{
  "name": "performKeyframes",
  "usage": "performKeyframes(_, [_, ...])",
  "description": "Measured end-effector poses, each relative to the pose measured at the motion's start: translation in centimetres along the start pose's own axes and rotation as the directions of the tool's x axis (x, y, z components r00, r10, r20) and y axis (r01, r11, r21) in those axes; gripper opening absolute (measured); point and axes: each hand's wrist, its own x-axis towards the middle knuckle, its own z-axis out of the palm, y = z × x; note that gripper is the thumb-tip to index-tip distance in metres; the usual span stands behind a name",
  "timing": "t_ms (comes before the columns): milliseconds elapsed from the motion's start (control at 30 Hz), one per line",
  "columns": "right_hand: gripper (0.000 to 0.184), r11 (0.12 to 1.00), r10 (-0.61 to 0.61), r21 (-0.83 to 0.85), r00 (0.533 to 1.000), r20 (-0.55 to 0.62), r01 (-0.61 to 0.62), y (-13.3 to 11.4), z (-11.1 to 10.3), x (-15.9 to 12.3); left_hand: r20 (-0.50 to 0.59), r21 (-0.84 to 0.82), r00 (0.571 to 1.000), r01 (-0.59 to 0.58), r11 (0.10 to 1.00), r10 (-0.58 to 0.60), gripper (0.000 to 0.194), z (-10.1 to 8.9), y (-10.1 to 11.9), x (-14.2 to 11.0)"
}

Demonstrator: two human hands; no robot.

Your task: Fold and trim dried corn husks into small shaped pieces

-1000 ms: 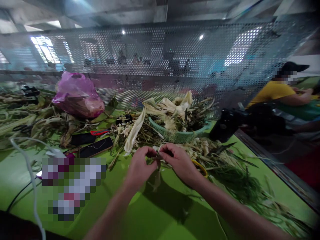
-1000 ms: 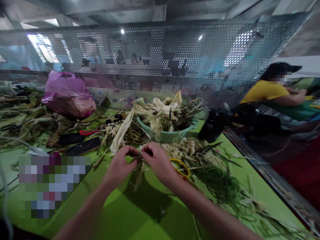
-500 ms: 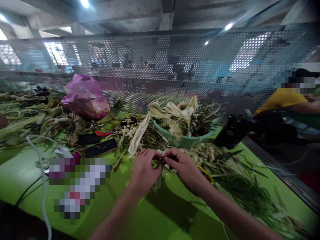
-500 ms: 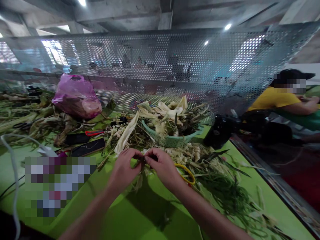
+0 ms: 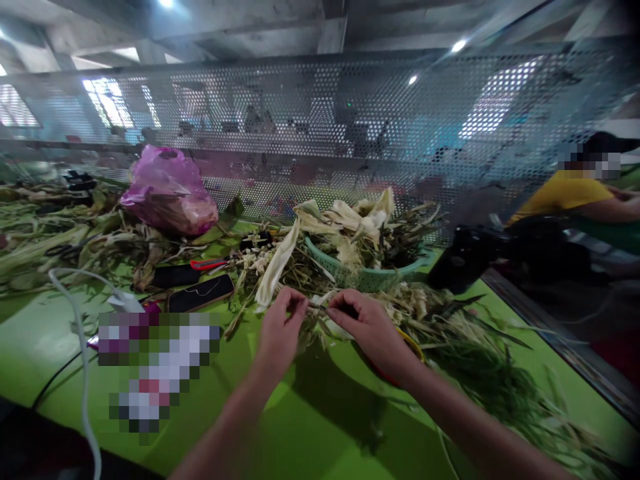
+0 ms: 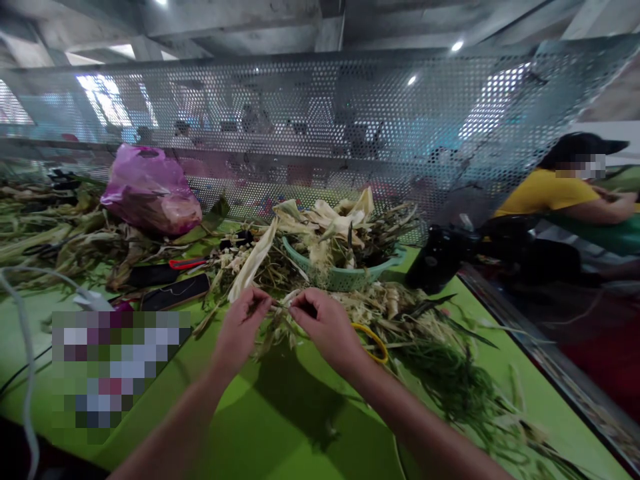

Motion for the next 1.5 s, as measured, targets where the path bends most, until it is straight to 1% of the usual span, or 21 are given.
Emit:
performKeyframes(67, [0.01,0.999,-0.031,-0.043,0.999,0.024,0.032,-0.1,-0.2,0.0,-0.043,-0.047,0.999,0.026,0.999,-0.028,0.011,0.1,-0.3,0.1])
performKeyframes(167, [0.009,0.997,-0.047,-0.065,0.996,0.073,0.052,-0.2,-0.2,0.1,-0.089,-0.06,0.995,0.039,0.997,-0.044,0.009,0.4,-0.4,0.1])
performKeyframes(267, [0.008,1.0,-0.028,0.0,0.996,0.083,0.028,-0.3,0.2,0.0,-0.115,-0.042,0.993,0.036,0.998,-0.041,0.008,0.5,-0.2,-0.1])
performKeyframes(400, [0.013,0.994,-0.014,0.108,0.997,0.082,0.005,-0.2,0.7,-0.1,-0.128,-0.011,0.991,0.025,1.0,-0.026,0.009,0.5,0.2,-0.2])
performKeyframes(567, [0.013,0.992,-0.057,0.12,0.995,0.083,0.047,0.0,1.2,-0.4,-0.167,-0.044,0.984,0.061,0.997,-0.067,0.008,0.4,0.2,-0.2])
performKeyframes(633, [0.012,0.992,-0.065,0.117,0.994,0.092,0.054,0.1,1.2,-0.5,-0.165,-0.067,0.983,0.075,0.995,-0.085,0.009,0.4,0.0,-0.1])
performKeyframes(767, [0.014,0.988,-0.003,0.151,0.995,0.096,-0.012,0.0,1.0,-0.5,-0.125,-0.082,0.991,0.04,0.996,-0.05,0.009,0.2,-0.1,0.1])
performKeyframes(900, [0.022,0.967,0.064,0.236,0.988,0.143,-0.097,0.0,0.9,-0.3,-0.03,-0.128,1.0,-0.002,0.992,-0.002,0.012,0.3,0.1,0.1])
performKeyframes(967, [0.023,0.95,0.089,0.288,0.988,0.124,-0.122,0.1,1.0,-0.2,0.013,-0.18,0.999,0.031,0.983,-0.029,0.015,0.3,0.4,0.0])
performKeyframes(1100, [0.024,0.941,0.128,0.313,0.991,0.033,-0.132,0.0,1.1,-0.2,0.098,-0.343,0.981,0.189,0.92,-0.165,0.025,0.4,1.1,-0.3])
performKeyframes(1200, [0.026,0.943,0.117,0.316,0.993,-0.005,-0.109,0.0,1.1,-0.2,0.148,-0.369,0.966,0.252,0.895,-0.211,0.026,0.5,1.5,-0.4])
performKeyframes(1333, [0.02,0.956,0.053,0.29,0.997,-0.047,-0.037,0.2,1.2,-0.3,0.185,-0.378,0.957,0.281,0.882,-0.226,0.025,0.6,1.3,-0.3])
performKeyframes(1400, [0.015,0.97,-0.013,0.24,0.997,-0.073,0.03,0.4,1.3,-0.4,0.184,-0.367,0.959,0.271,0.89,-0.216,0.023,0.6,0.9,-0.2])
performKeyframes(1500, [0.012,0.985,-0.136,0.094,0.985,-0.102,0.146,0.6,1.4,-0.7,0.183,-0.322,0.963,0.247,0.914,-0.196,0.024,0.6,0.5,-0.2])
